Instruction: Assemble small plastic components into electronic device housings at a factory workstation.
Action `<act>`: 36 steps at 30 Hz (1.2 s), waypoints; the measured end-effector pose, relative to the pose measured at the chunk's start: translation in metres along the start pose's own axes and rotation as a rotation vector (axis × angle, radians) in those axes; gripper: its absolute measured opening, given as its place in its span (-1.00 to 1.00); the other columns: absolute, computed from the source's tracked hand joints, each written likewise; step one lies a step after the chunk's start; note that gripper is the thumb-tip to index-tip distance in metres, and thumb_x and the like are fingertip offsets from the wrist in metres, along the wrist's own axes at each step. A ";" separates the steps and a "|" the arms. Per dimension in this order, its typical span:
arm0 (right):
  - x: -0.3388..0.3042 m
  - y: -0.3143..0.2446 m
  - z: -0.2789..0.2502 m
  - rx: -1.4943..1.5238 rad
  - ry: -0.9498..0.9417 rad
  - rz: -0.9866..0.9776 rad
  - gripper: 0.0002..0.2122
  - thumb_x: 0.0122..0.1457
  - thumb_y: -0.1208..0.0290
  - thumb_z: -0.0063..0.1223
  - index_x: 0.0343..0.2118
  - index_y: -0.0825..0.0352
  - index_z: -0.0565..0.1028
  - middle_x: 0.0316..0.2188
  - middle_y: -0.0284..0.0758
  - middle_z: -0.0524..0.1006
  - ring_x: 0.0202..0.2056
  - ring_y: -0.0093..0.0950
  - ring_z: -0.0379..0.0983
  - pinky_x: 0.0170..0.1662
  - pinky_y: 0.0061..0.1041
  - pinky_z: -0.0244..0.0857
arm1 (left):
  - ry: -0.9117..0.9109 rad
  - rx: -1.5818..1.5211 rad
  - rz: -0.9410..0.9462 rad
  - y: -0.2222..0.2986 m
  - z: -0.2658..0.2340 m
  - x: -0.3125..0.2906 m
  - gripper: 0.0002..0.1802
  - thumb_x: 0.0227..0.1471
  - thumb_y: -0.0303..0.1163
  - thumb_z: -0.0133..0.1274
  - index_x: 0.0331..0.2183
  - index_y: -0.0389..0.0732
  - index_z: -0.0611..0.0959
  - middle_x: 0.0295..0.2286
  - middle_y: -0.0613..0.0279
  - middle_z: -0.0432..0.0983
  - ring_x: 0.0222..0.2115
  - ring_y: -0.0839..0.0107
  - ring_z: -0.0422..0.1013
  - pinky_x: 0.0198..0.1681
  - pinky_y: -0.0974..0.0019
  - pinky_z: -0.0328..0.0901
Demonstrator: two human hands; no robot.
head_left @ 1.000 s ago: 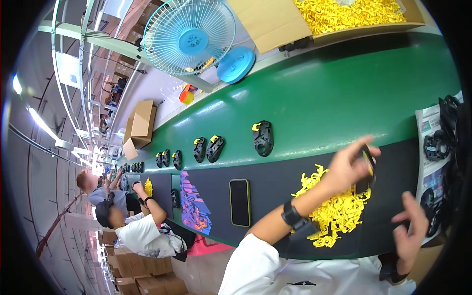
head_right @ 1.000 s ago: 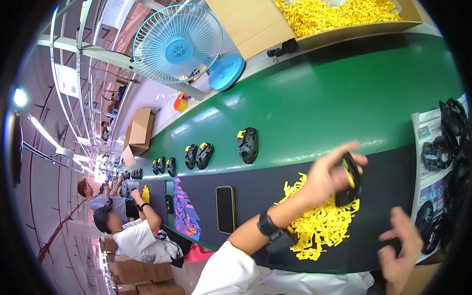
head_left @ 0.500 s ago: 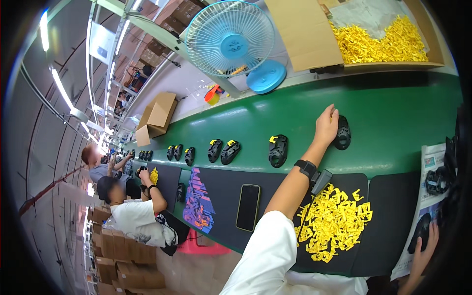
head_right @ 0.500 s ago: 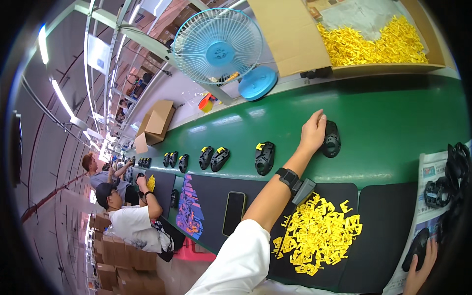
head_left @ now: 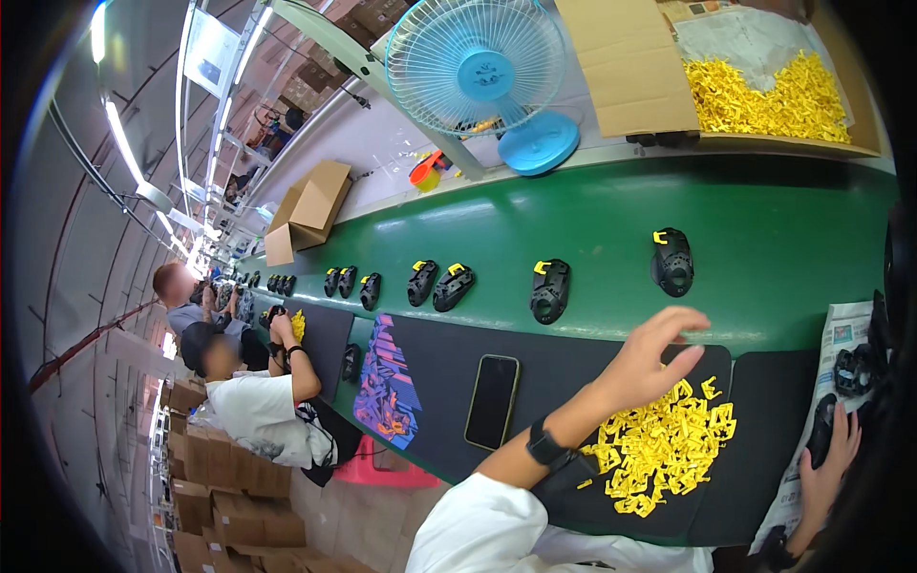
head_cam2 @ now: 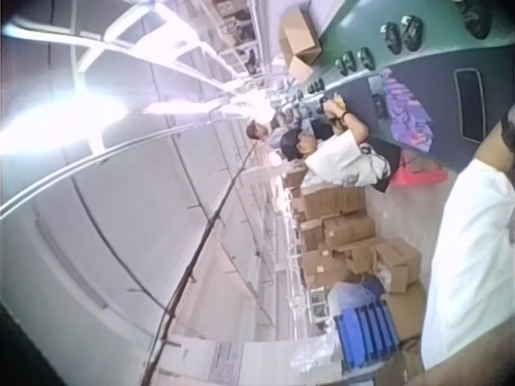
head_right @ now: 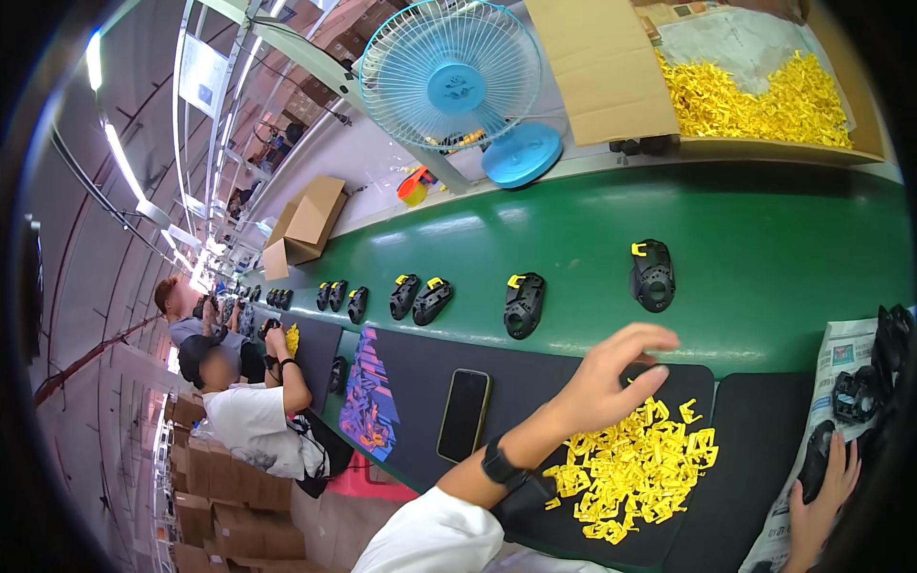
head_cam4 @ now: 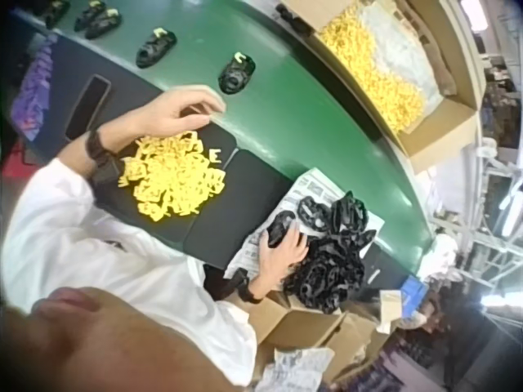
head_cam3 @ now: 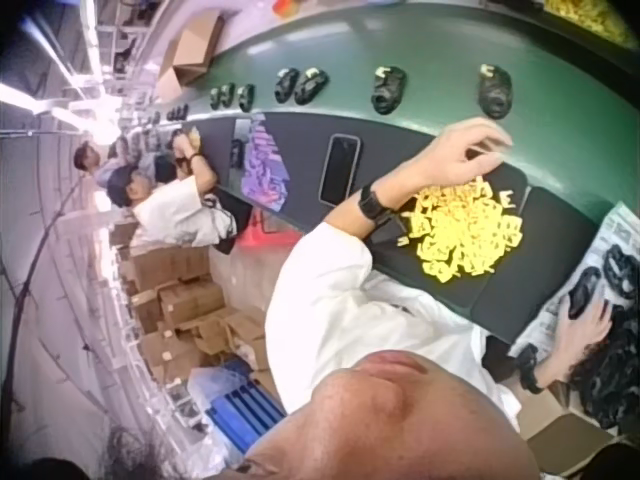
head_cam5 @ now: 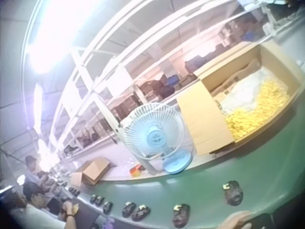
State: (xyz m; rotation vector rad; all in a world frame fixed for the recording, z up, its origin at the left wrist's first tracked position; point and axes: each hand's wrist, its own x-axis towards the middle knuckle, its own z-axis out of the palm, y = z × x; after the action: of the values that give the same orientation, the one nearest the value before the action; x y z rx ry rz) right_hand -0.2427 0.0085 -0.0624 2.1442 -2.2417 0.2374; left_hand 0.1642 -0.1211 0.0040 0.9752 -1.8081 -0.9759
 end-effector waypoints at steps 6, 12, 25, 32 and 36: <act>0.003 -0.027 -0.020 -0.016 0.007 0.066 -0.19 -0.28 0.29 0.28 0.17 0.31 0.28 0.14 -0.26 0.33 0.20 -0.07 0.09 0.30 -0.08 -0.23 | -0.032 0.083 -0.081 0.014 0.001 -0.040 -0.67 -0.03 -0.50 0.05 -0.15 -0.31 0.58 -0.14 0.01 0.52 -0.12 0.19 0.47 -0.04 0.25 0.35; 0.043 -0.047 -0.051 0.277 0.183 0.046 -0.36 -0.24 0.36 0.23 0.06 0.26 0.41 0.01 -0.34 0.47 0.12 -0.31 0.29 0.32 -0.09 -0.27 | 0.158 -0.182 -0.150 0.017 0.005 -0.088 -0.61 0.08 -0.24 0.05 -0.22 -0.42 0.54 -0.25 -0.05 0.48 -0.24 0.22 0.45 -0.14 0.26 0.35; 0.021 -0.172 -0.051 1.141 -0.066 -0.620 -0.51 -0.05 0.16 0.33 -0.05 0.26 0.52 -0.09 -0.31 0.52 -0.21 -0.46 0.55 -0.27 -0.56 0.46 | 0.044 -1.072 -0.610 0.032 0.077 -0.127 0.17 -0.23 0.04 0.35 0.21 -0.38 0.11 0.02 -0.14 0.32 0.03 0.09 0.34 0.13 0.10 0.21; 0.077 -0.193 -0.001 0.476 0.010 -0.513 -0.63 -0.10 0.51 0.15 -0.13 0.22 0.55 -0.17 -0.44 0.56 -0.34 -0.44 0.48 -0.29 -0.52 0.42 | 0.222 -1.209 -0.525 0.018 0.040 -0.136 0.11 -0.06 0.37 -0.01 0.28 -0.13 0.02 -0.05 -0.24 0.33 -0.21 0.00 0.46 -0.13 -0.04 0.42; 0.085 -0.185 0.004 0.358 -0.100 -0.589 -0.70 -0.03 0.52 0.02 -0.16 0.28 0.51 -0.18 -0.39 0.50 -0.29 -0.40 0.47 -0.22 -0.49 0.44 | 0.163 -1.225 -0.594 0.016 0.034 -0.129 0.10 -0.05 0.30 -0.02 0.31 -0.05 -0.08 -0.02 -0.26 0.27 -0.11 -0.07 0.38 -0.12 -0.16 0.40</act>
State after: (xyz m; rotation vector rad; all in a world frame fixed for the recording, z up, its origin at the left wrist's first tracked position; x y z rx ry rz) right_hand -0.0629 -0.0832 -0.0392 2.9370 -1.5859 0.5454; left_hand 0.1736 0.0078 -0.0326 0.7052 -0.4851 -1.9300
